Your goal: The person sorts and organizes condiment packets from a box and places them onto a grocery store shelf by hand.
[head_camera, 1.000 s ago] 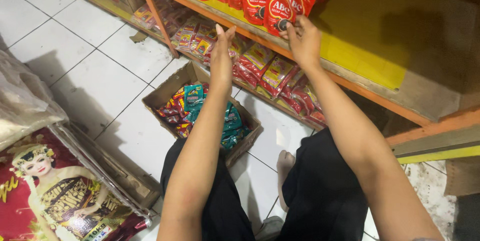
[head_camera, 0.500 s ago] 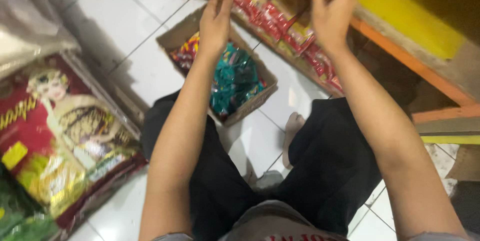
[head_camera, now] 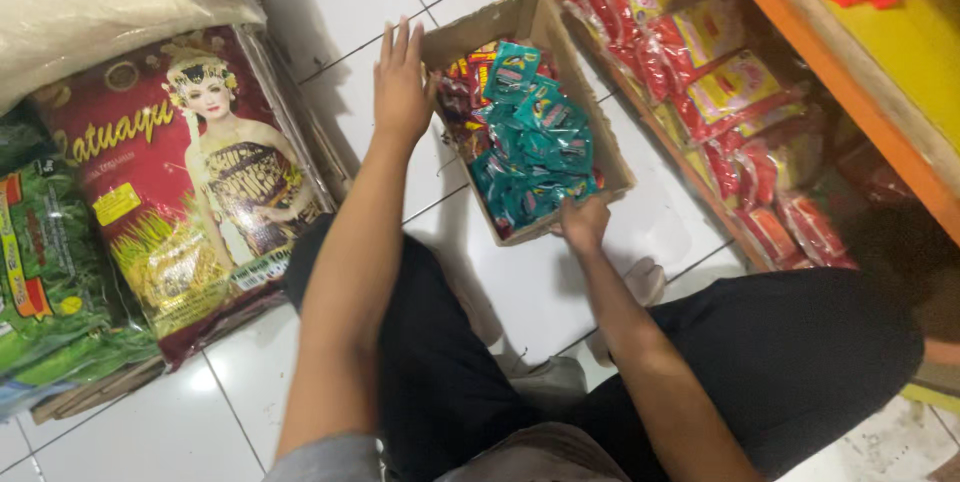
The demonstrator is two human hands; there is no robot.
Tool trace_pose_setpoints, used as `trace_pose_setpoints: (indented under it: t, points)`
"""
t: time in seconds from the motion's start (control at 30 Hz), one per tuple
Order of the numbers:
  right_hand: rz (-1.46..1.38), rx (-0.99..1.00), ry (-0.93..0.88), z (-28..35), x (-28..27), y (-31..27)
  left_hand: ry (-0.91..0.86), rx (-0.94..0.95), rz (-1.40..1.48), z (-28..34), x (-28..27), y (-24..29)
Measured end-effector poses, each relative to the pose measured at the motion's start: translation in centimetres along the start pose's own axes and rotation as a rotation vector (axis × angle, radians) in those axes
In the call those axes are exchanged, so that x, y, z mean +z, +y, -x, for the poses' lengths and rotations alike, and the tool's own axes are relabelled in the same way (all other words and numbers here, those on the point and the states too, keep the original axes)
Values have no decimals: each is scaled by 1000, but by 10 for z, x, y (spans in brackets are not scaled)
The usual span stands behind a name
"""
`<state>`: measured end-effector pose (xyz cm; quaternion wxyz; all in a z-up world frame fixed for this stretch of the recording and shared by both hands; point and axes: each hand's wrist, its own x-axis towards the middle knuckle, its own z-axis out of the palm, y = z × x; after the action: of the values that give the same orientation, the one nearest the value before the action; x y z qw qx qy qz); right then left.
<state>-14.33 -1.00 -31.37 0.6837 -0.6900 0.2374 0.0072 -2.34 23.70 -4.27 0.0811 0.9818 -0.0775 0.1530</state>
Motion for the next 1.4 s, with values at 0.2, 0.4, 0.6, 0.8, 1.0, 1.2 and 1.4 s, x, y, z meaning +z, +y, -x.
trace_pose_setpoints:
  t: [0.2, 0.4, 0.6, 0.8, 1.0, 1.2, 1.4]
  points:
    - [398, -245, -71, -59, -30, 25, -153, -126, -141, -63, 91, -62]
    - [284, -237, 313, -90, -29, -4, -289, -307, 53, -98, 147, -118]
    - [438, -147, 109, -87, -25, -43, -209, -493, -18, -80, 171, -120]
    - [564, 48, -22, -61, -63, -120, -65, -569, -84, -37, 103, -84]
    - [561, -380, -187, -24, -149, -224, -42, -663, -60, 58, -94, -7]
    - [769, -547, -289, -8, -197, -400, -60, -825, -94, 119, -294, 108]
    - [758, -435, -312, 60, -201, -617, 154, -936, -68, 85, -484, 173]
